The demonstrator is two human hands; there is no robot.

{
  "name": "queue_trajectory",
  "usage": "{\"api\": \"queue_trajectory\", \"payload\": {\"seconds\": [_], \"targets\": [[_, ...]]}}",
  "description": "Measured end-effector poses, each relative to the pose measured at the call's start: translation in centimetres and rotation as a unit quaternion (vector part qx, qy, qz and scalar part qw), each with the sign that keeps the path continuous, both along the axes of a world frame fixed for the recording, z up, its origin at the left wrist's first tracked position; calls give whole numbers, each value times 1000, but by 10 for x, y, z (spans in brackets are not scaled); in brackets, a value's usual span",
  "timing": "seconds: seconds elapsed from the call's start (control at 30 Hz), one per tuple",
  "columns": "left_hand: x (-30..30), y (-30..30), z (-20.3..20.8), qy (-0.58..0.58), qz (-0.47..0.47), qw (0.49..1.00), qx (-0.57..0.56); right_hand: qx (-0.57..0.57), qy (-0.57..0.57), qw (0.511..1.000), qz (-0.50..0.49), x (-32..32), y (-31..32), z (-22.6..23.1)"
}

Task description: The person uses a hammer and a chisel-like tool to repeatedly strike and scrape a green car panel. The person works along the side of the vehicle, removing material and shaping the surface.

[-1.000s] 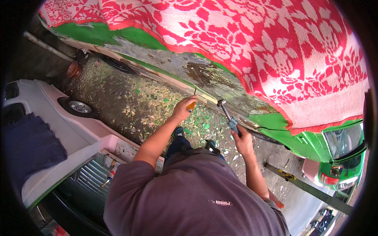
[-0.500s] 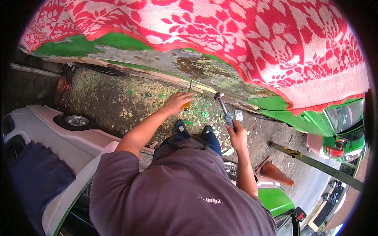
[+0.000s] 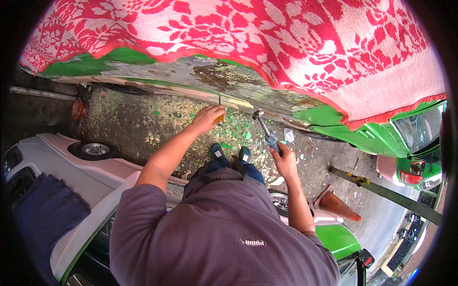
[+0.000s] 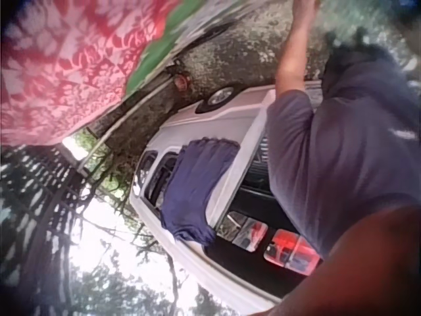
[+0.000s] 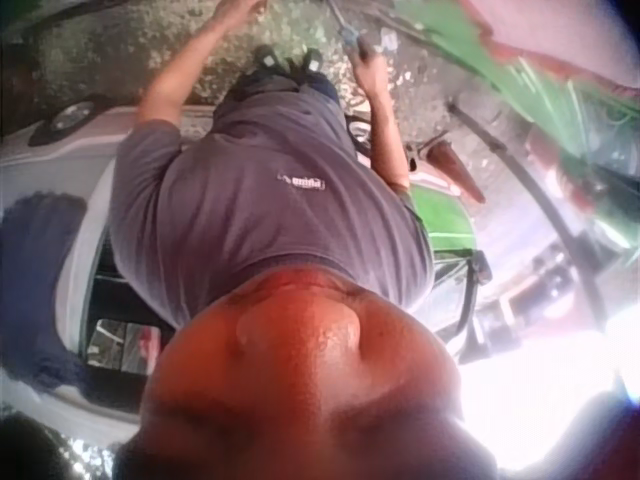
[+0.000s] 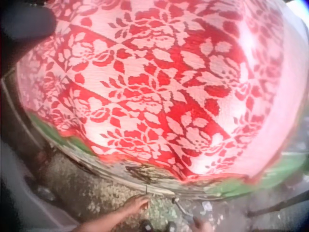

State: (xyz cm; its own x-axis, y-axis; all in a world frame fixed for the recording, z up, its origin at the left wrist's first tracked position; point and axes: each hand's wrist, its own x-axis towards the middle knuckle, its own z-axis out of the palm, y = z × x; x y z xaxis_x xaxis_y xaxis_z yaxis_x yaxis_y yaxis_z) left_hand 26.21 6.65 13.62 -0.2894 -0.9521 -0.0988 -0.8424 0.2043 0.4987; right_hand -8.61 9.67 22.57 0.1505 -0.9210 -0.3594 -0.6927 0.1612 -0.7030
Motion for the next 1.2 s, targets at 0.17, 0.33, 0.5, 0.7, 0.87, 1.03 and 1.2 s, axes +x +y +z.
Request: {"api": "queue_trajectory", "payload": {"seconds": [0.17,0.33,0.5,0.7,0.87,1.03,1.2], "targets": [[-9,2,-5,-16,7,1000,0,-6,12,1000,24,-23,0,3],[-15,7,-9,-16,26,1000,-4,-10,16,999,44,-31,-1,9],[-44,7,-13,12,11,1000,10,22,6,999,37,-42,3,8],[-82,-8,-27,53,-15,998,14,-2,25,998,54,-59,6,2],[-93,-15,-41,37,-40,998,10,43,-14,999,17,-65,6,10],[-84,-18,-47,19,-38,999,25,21,19,999,26,-74,6,-13],[-80,-19,-60,17,-43,999,1,54,16,998,39,-65,-3,-9]]}}
